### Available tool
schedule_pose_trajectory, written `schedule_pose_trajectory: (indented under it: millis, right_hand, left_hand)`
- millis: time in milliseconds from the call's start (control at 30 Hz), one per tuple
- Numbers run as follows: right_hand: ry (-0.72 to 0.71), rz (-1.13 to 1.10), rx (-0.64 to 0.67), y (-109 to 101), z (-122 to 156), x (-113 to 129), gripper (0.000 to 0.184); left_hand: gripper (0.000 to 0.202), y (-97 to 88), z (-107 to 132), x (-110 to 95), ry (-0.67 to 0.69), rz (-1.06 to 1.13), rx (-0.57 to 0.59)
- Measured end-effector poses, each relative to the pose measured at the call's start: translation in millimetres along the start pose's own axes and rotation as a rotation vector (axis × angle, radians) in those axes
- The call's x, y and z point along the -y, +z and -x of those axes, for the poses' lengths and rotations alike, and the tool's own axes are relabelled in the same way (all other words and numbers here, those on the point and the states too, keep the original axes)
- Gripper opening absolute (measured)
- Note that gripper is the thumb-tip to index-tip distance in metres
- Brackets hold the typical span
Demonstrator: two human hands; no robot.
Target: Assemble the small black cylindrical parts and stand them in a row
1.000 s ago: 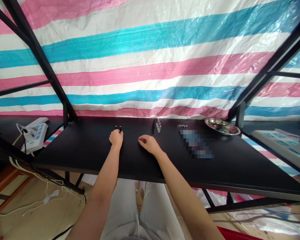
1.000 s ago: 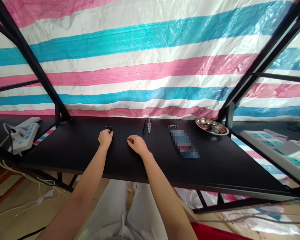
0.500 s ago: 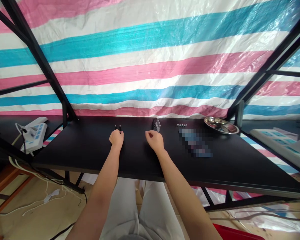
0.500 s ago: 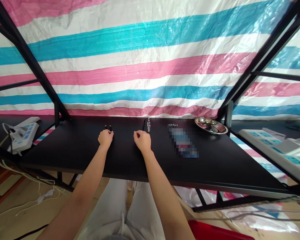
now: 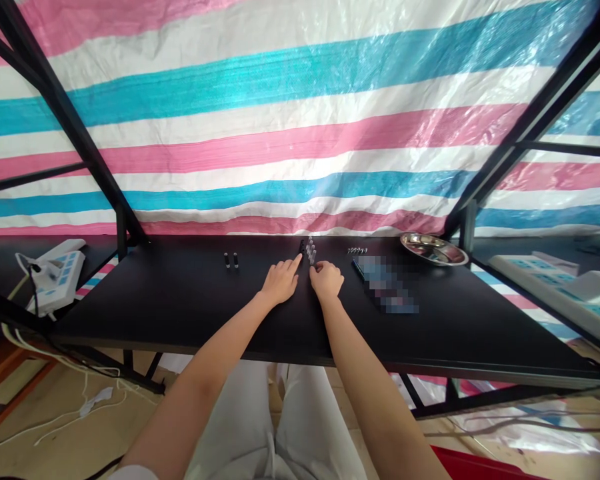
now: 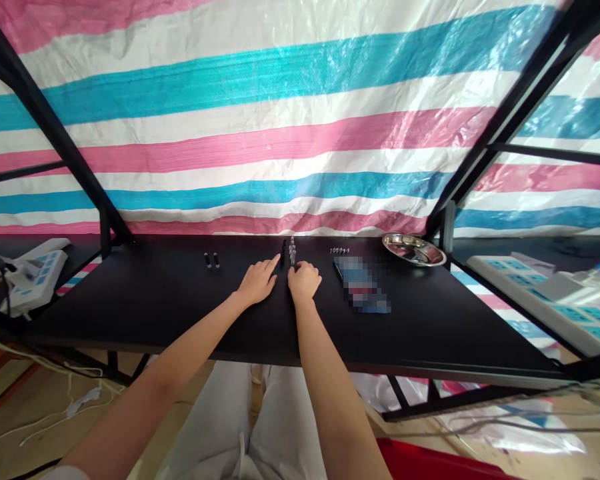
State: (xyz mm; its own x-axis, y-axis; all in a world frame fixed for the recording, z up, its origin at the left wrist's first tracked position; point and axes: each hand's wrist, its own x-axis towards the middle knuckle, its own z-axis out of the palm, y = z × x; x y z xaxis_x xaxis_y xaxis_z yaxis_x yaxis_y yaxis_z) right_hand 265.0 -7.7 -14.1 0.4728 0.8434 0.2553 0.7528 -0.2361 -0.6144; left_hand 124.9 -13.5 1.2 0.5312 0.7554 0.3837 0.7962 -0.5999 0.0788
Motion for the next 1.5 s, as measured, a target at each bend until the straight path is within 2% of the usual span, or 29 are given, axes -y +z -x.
schedule_pose_trajectory:
  millis: [167,333,533,867,1067,1200,1500]
  right_hand:
    - [-0.027,0.012,-0.011,9.4,-7.4,-3.8,0.028]
    - [-0.05,0.019,-0.025,16.1,-16.2,-5.1,0.026]
    - [-0.063,0.017,-0.043,19.2,-22.4,-4.9,0.023]
    - [-0.059,0.03,0.008,16.1,-22.4,-4.0,0.021]
    - [-0.194,0.067,0.031,14.2,-17.2,-2.6,0.015]
    - [-0.31,0.091,0.026,12.1,-13.8,0.3,0.016]
    - [-0.429,0.108,0.043,4.8,-7.3,5.5,0.016]
  left_hand:
    - [0.054,12.2,-20.3,2.2,-0.053,-0.024,-0.016]
    - [0.04,16.3,-30.9,2.3,-0.064,-0.037,-0.047]
    - [0.021,12.7,-28.8,4.8,-0.07,-0.025,-0.123]
    - [0.018,6.5,-19.1,7.2,-0.14,0.106,-0.26]
    - [0.02,-1.3,-15.0,7.8,-0.208,0.215,-0.352]
    - [0.018,-0.9,-15.4,7.5,-0.197,0.237,-0.376]
    - [0.023,-2.5,-15.0,6.8,-0.194,0.257,-0.404]
